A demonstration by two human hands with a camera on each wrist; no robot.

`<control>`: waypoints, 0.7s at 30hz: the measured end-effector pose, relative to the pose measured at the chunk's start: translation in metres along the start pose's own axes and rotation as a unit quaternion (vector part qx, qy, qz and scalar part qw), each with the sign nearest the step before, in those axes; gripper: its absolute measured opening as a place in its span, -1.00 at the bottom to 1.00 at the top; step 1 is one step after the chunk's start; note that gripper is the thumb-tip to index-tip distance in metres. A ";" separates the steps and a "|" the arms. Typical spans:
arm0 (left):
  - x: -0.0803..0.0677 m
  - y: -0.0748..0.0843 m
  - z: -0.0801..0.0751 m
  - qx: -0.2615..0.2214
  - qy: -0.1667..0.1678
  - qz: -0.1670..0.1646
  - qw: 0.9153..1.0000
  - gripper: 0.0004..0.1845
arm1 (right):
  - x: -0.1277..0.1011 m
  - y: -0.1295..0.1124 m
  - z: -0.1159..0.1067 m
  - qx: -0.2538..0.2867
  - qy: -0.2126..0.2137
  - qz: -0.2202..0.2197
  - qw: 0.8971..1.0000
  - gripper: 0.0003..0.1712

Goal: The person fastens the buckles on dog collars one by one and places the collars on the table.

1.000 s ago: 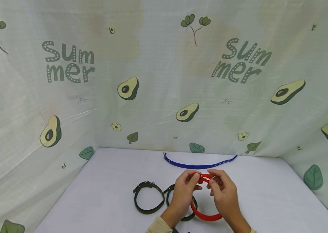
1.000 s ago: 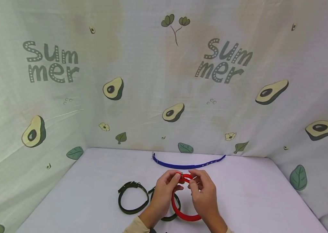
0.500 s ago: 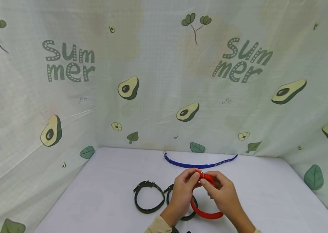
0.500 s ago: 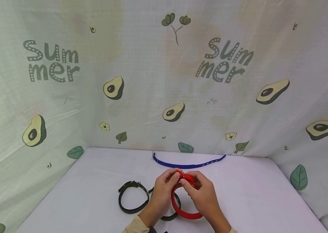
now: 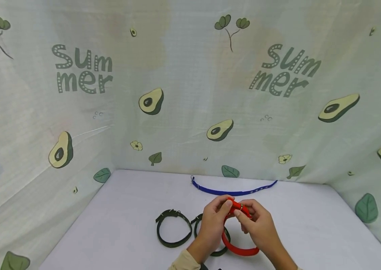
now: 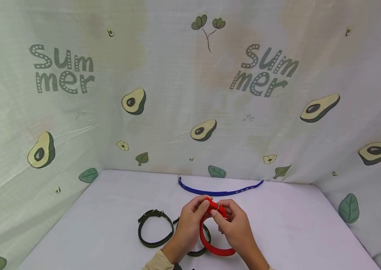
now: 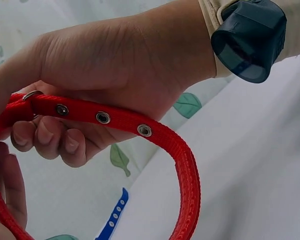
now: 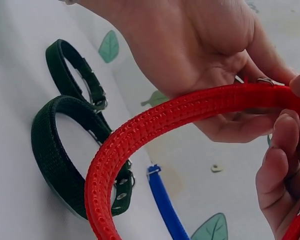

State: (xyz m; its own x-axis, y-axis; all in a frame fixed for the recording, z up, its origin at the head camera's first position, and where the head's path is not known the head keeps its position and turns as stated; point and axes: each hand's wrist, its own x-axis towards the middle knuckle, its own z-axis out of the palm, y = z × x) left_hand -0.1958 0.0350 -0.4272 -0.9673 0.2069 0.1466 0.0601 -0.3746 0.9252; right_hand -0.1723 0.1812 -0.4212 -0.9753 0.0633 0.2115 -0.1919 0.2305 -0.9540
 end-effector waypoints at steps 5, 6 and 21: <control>0.000 0.001 0.000 0.004 0.020 0.001 1.000 -0.74 | 0.001 0.001 0.000 0.012 -0.005 -0.003 1.000 -0.80; 0.000 0.001 0.000 0.005 0.025 0.002 1.000 -0.73 | 0.001 0.002 0.000 0.013 -0.006 -0.006 1.000 -0.82; 0.002 0.000 -0.002 -0.029 0.064 -0.005 0.998 -0.68 | 0.000 0.005 0.001 0.010 0.005 -0.016 1.000 -0.91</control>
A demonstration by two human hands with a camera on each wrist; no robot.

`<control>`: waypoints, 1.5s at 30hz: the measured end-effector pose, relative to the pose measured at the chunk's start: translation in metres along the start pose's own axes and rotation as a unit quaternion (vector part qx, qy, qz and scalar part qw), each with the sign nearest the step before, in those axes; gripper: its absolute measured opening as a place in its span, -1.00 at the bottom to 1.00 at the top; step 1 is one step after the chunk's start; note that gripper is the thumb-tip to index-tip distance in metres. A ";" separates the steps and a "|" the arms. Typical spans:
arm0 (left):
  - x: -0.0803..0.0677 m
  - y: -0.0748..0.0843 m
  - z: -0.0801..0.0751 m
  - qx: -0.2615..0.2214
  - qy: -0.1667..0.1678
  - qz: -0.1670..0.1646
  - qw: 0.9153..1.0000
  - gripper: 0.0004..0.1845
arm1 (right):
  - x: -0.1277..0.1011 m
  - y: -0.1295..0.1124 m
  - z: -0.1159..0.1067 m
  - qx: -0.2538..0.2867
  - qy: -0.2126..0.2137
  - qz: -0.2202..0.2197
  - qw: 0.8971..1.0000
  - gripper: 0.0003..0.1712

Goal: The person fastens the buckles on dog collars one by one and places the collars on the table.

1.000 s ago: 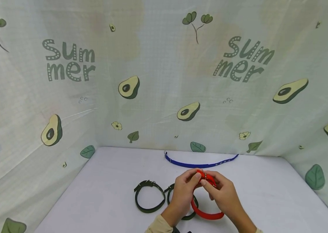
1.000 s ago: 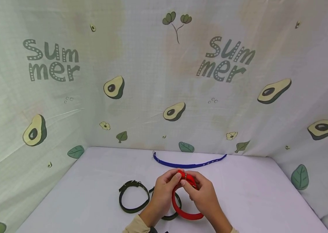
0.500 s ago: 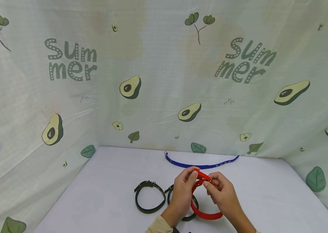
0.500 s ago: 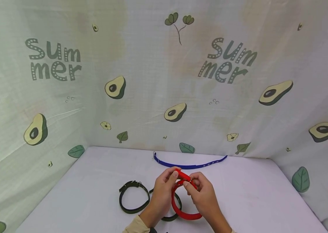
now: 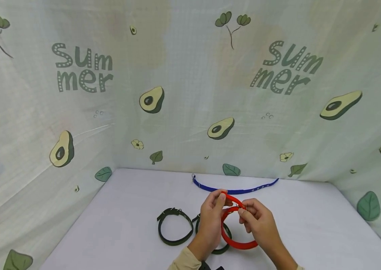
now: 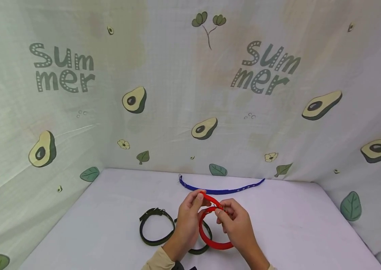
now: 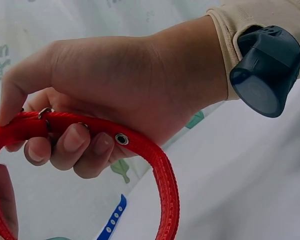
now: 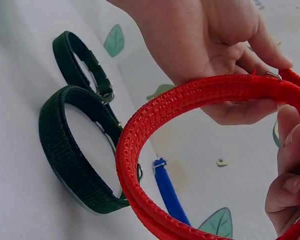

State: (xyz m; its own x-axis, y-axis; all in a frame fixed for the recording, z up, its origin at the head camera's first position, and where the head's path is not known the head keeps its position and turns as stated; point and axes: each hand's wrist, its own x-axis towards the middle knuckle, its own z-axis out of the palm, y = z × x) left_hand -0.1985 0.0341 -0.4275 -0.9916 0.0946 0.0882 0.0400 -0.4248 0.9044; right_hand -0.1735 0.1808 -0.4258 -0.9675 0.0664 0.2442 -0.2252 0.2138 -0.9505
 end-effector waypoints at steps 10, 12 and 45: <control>0.001 -0.001 0.002 0.000 0.022 0.005 1.000 -0.68 | 0.002 0.002 0.000 -0.009 0.011 0.013 1.000 -0.90; 0.000 -0.002 0.004 0.001 0.029 0.000 1.000 -0.67 | 0.002 0.002 0.000 -0.009 0.017 0.014 1.000 -0.90; -0.009 -0.011 0.004 0.190 -0.069 0.092 0.975 -0.81 | 0.004 0.001 -0.009 0.091 0.012 0.040 0.995 -0.69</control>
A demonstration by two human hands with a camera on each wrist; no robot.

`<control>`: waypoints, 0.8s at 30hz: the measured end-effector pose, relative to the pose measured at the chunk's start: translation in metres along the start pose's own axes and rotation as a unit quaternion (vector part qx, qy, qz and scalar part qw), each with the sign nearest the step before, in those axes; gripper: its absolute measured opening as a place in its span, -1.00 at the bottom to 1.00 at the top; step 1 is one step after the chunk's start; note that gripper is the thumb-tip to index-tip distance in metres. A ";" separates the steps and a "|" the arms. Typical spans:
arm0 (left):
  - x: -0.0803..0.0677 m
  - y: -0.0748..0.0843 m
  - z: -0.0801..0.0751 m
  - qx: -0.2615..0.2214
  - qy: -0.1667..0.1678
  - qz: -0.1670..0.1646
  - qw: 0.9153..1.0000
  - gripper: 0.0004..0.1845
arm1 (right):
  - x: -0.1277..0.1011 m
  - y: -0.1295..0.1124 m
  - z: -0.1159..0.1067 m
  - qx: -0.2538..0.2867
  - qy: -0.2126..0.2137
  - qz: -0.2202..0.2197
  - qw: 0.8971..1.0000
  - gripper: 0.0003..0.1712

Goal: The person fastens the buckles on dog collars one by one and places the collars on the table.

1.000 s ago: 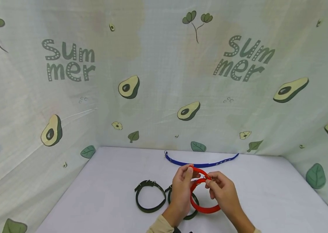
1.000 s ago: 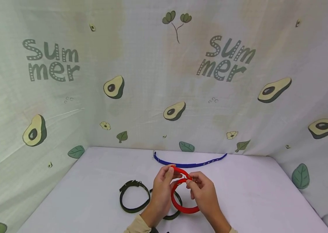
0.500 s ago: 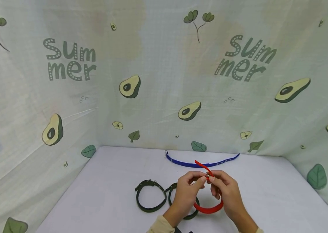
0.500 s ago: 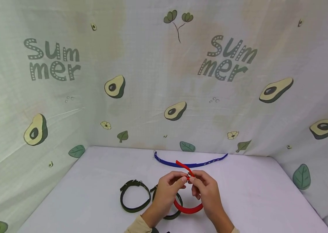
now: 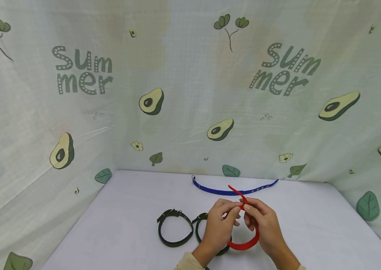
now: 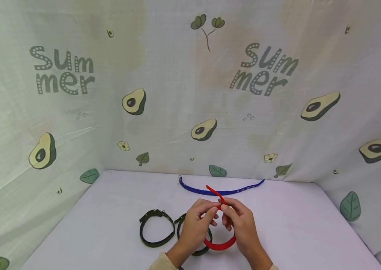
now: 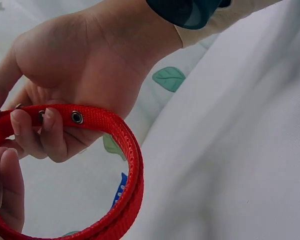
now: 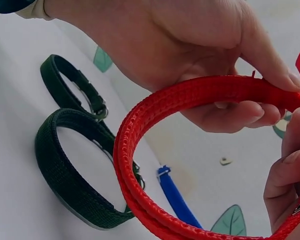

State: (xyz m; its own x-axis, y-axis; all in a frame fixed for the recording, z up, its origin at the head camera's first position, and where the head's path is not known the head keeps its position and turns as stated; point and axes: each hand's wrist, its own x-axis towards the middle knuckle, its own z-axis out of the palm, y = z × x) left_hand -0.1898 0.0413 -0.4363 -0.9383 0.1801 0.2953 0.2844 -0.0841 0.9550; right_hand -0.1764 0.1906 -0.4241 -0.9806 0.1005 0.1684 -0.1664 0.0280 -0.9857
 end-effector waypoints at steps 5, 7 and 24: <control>-0.001 -0.002 -0.001 0.024 -0.015 0.025 0.999 -0.80 | 0.001 0.000 -0.003 -0.009 -0.008 -0.022 1.000 -0.68; -0.001 -0.001 -0.002 0.039 -0.027 0.039 0.998 -0.78 | 0.001 -0.001 -0.004 -0.009 -0.013 -0.030 0.999 -0.66; 0.002 0.004 -0.008 0.038 -0.031 0.013 0.999 -0.78 | 0.000 -0.001 -0.001 -0.090 0.003 -0.089 0.992 -0.64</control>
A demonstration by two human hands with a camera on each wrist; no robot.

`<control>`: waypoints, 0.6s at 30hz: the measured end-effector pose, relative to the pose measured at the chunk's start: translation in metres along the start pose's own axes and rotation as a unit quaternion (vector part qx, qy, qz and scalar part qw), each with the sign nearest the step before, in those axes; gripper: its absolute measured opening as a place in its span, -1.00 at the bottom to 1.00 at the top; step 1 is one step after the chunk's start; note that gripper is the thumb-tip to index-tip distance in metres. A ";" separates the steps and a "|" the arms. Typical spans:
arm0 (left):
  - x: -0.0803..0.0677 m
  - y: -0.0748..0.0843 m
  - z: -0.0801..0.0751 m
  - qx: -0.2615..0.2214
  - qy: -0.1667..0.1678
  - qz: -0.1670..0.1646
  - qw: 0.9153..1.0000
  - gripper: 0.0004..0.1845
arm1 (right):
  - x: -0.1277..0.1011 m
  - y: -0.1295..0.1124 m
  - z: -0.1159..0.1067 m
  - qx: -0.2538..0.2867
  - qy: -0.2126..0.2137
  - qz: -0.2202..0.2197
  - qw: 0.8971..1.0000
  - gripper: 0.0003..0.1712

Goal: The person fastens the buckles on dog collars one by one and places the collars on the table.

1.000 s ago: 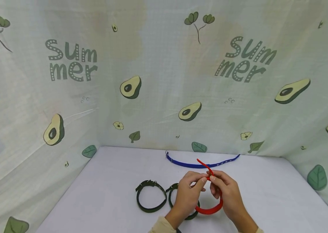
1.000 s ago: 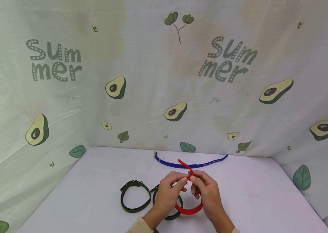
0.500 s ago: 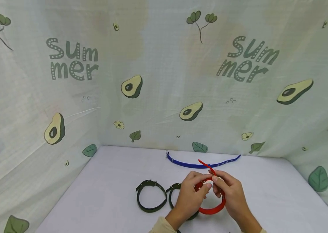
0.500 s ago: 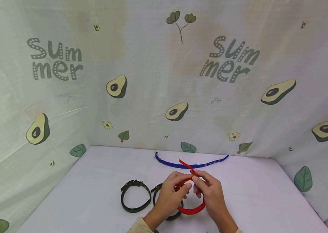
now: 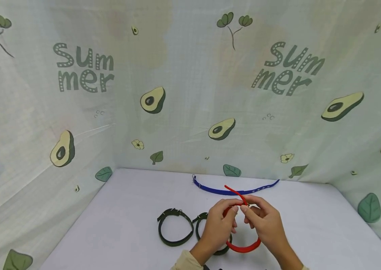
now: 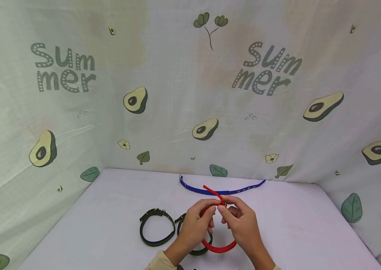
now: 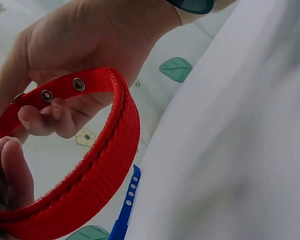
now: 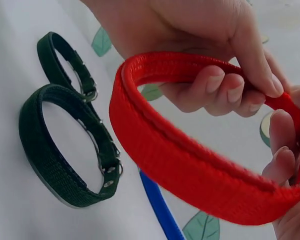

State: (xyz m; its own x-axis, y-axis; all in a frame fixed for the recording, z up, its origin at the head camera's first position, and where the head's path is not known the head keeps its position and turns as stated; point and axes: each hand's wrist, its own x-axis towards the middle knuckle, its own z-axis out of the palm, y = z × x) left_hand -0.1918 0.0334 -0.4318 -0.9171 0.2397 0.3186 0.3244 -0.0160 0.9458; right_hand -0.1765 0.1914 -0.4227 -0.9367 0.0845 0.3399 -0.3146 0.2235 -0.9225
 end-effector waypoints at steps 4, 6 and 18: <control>0.002 0.003 0.000 -0.022 0.001 -0.021 1.000 -0.80 | 0.000 0.000 -0.001 -0.025 0.004 -0.011 1.000 -0.66; 0.003 0.005 0.000 -0.042 0.003 -0.034 0.999 -0.78 | 0.000 -0.001 -0.001 -0.031 0.008 -0.010 0.999 -0.67; 0.008 0.003 -0.001 -0.141 0.010 -0.097 0.985 -0.69 | 0.000 -0.004 -0.001 -0.018 0.086 0.012 0.996 -0.70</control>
State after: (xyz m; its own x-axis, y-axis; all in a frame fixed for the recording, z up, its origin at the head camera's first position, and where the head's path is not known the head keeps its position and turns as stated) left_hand -0.1985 0.0338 -0.4267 -0.9608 0.2460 0.1280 0.0672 -0.2413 0.9681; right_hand -0.1749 0.1921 -0.4192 -0.9026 0.2543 0.3474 -0.2844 0.2537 -0.9245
